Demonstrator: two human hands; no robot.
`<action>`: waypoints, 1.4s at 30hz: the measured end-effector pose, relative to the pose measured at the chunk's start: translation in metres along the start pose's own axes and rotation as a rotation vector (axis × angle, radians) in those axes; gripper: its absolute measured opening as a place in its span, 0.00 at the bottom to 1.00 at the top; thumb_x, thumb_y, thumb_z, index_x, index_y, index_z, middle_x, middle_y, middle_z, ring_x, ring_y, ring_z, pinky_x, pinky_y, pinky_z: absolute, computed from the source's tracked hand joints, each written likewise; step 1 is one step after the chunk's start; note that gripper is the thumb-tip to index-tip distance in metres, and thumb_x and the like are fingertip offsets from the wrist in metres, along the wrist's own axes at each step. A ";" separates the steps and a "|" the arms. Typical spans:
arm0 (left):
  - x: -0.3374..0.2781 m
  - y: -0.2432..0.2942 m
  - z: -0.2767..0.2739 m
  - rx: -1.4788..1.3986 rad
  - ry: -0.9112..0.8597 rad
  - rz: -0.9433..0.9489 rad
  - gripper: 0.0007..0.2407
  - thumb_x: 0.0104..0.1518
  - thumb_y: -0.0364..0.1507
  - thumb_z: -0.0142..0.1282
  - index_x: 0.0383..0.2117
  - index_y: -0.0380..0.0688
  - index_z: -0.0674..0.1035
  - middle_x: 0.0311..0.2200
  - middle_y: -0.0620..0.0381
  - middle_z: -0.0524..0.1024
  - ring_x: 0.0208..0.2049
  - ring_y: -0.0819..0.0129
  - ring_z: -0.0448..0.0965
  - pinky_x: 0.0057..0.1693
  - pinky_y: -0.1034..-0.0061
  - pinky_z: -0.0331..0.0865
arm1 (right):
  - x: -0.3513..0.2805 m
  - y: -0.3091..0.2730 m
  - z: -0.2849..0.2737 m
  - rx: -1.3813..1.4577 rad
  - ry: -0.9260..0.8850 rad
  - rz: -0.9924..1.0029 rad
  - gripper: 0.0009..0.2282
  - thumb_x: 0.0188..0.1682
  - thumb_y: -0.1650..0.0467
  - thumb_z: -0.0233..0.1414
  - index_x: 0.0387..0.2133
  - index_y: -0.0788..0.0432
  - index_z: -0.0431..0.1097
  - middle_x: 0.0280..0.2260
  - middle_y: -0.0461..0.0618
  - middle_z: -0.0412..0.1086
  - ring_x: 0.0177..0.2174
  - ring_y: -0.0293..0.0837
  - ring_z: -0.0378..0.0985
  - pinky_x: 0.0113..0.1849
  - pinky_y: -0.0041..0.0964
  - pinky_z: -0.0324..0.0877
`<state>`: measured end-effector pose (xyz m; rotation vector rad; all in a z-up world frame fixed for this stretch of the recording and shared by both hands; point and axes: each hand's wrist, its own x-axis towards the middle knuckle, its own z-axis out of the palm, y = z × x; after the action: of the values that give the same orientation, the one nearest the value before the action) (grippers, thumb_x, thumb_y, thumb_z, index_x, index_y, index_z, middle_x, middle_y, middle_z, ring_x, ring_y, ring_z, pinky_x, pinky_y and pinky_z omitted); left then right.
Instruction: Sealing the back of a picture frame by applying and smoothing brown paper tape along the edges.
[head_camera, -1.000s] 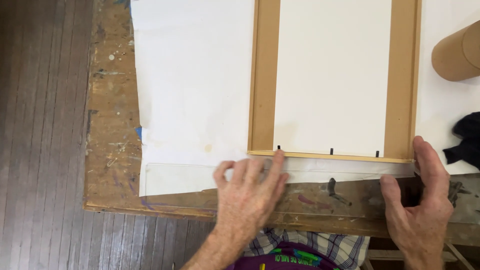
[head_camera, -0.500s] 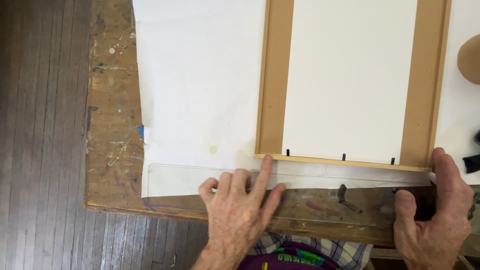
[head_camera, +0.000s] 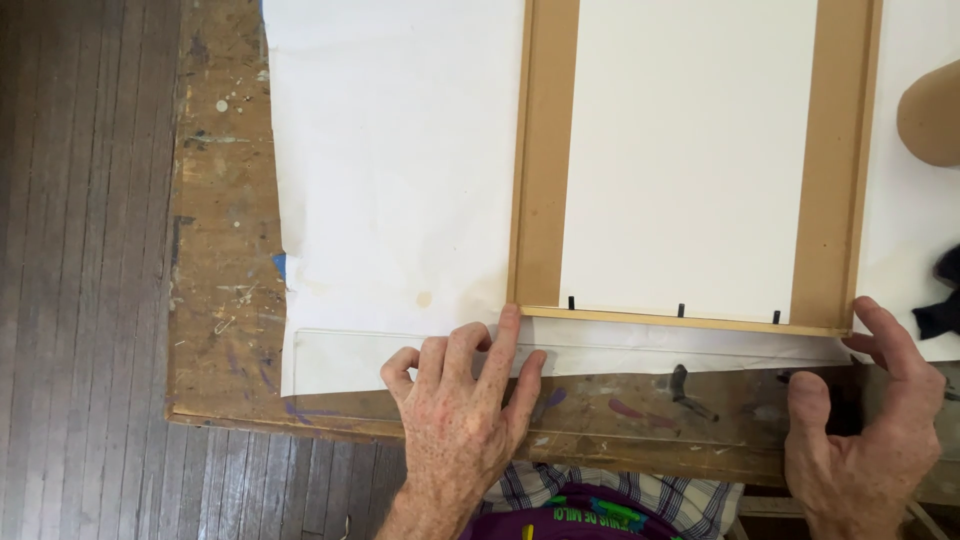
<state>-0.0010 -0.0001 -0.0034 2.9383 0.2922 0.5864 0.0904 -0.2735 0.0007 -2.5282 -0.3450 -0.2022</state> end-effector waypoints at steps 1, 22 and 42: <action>0.000 0.000 0.000 0.001 0.001 0.001 0.19 0.60 0.43 0.65 0.54 0.52 0.79 0.38 0.63 0.73 0.33 0.67 0.69 0.46 0.64 0.55 | 0.000 0.000 0.000 0.001 0.001 0.000 0.25 0.61 0.71 0.49 0.70 0.74 0.60 0.59 0.71 0.60 0.54 0.66 0.72 0.51 0.62 0.68; 0.003 0.019 0.008 -0.099 -0.020 0.079 0.15 0.61 0.38 0.64 0.53 0.52 0.79 0.38 0.61 0.72 0.36 0.68 0.71 0.47 0.63 0.58 | 0.006 0.003 -0.003 0.056 0.023 -0.043 0.24 0.56 0.71 0.51 0.64 0.76 0.61 0.59 0.71 0.63 0.50 0.61 0.71 0.55 0.56 0.65; -0.004 0.021 0.027 -0.102 -0.218 0.015 0.18 0.62 0.43 0.58 0.56 0.58 0.75 0.34 0.57 0.73 0.33 0.65 0.71 0.44 0.58 0.65 | 0.006 0.001 -0.004 0.052 0.037 -0.050 0.25 0.51 0.75 0.54 0.63 0.74 0.61 0.59 0.69 0.64 0.51 0.59 0.72 0.52 0.55 0.65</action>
<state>0.0090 -0.0236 -0.0264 2.8732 0.2099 0.2695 0.0964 -0.2756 0.0049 -2.4634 -0.3936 -0.2556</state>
